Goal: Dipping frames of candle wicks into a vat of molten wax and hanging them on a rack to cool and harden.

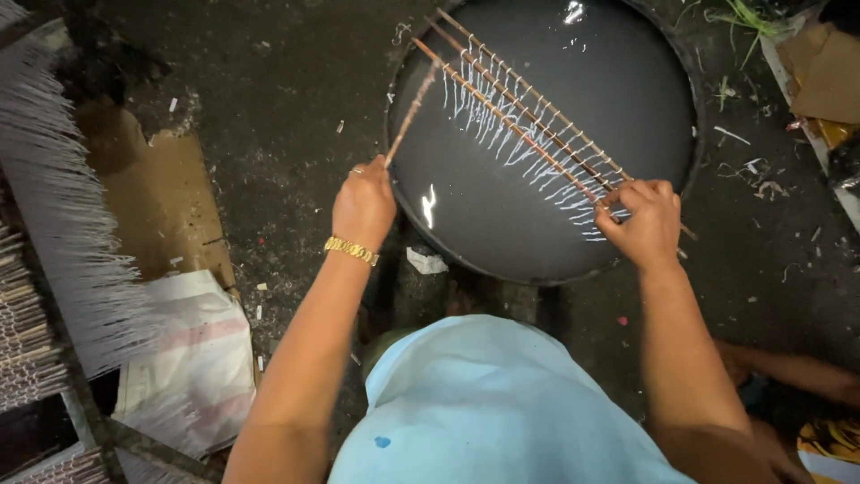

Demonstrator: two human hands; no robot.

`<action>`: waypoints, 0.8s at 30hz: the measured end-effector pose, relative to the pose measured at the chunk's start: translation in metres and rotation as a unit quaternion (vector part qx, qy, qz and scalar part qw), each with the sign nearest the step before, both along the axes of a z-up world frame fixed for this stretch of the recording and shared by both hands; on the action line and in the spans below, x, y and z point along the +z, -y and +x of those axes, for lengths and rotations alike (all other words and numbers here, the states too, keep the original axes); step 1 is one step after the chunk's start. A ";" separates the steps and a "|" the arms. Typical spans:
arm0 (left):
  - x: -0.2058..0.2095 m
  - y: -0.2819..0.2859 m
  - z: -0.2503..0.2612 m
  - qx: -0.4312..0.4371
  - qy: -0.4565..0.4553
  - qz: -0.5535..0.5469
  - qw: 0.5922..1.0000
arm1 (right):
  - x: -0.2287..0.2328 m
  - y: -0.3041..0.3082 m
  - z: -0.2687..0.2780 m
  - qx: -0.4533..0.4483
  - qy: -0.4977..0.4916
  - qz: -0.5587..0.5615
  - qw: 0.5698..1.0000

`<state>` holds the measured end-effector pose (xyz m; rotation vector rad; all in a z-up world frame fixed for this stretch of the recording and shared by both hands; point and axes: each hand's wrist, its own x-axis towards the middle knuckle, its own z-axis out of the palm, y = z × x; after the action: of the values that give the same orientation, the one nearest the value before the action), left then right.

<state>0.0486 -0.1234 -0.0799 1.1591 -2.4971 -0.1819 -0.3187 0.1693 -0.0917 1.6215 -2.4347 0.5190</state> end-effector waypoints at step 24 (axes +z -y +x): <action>-0.117 -0.071 0.197 0.227 -0.070 0.263 0.935 | -0.039 -0.001 0.002 -0.021 0.041 0.003 0.999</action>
<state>0.2456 -0.0519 -0.1966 1.8214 -2.0351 -0.8070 -0.3169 0.1699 -0.1305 1.5785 -2.5247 0.5849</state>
